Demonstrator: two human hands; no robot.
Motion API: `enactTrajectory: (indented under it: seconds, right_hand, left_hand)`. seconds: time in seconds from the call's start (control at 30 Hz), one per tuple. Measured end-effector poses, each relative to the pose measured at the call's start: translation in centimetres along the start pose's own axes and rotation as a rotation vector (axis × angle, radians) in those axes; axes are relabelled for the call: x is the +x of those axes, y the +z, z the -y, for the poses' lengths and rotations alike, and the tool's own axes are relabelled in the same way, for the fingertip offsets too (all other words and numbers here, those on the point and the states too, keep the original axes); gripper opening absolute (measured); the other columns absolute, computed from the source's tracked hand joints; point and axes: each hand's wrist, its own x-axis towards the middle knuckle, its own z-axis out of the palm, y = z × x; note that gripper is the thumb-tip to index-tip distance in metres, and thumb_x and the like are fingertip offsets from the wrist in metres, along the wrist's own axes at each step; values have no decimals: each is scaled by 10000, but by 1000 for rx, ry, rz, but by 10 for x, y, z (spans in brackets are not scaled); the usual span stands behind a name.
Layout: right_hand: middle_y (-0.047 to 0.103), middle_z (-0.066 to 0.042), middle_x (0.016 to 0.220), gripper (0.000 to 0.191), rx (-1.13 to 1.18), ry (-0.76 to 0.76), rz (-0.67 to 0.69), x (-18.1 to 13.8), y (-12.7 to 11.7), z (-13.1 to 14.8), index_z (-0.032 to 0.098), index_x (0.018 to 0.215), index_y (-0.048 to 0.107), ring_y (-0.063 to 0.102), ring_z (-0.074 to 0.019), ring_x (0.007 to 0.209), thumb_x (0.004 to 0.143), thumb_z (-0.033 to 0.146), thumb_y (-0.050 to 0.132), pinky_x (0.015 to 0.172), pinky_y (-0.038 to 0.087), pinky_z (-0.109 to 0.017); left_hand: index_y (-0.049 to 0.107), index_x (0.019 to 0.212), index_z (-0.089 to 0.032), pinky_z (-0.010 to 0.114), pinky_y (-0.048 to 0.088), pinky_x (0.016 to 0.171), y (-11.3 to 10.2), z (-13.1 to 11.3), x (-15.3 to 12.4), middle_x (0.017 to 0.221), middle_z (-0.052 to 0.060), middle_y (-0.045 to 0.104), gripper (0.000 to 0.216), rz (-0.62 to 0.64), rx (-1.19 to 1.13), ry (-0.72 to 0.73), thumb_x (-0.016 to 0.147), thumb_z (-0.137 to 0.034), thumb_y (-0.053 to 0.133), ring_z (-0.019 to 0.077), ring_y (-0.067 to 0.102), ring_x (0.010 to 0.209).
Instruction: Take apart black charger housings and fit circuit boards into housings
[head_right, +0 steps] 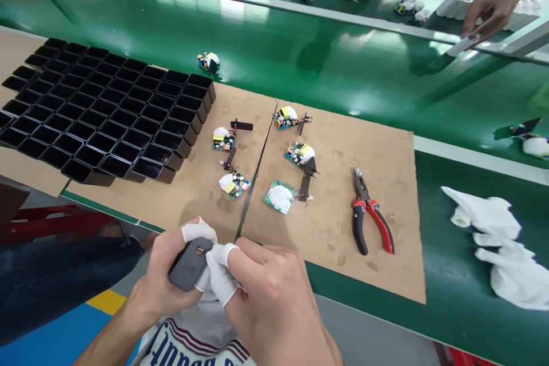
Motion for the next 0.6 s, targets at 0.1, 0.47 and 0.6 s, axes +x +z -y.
enactTrajectory:
  seconds: [0.1,0.47,0.6]
  right_hand:
    - [286,72,740,385,6,-5,5,1,-1,-1,268,833,309,212,-131,651,902,-34,537,523,208,-295]
    - [269,72,727,409,-1,39,28,4,-3,-1,279,874,200,211,-125,628,890,-24,475,518,194,-293]
    - [287,74,723,403,-8,34,35,3,-3,-2,276,871,214,214,-122,634,916,-6,498,520,197,-289]
  left_hand:
    - [610,1123,-253,256,478,553,1,1,0,811,-5,653,331,0,-4,0,810,-150,648,163,614,623]
    - [617,1109,-255,250,494,561,6,6,-2,817,-13,648,331,-15,-21,-2,795,-155,641,161,610,625]
    - [613,1112,-257,254,481,557,7,6,-2,809,-17,645,323,-28,-23,4,807,-154,637,160,611,618]
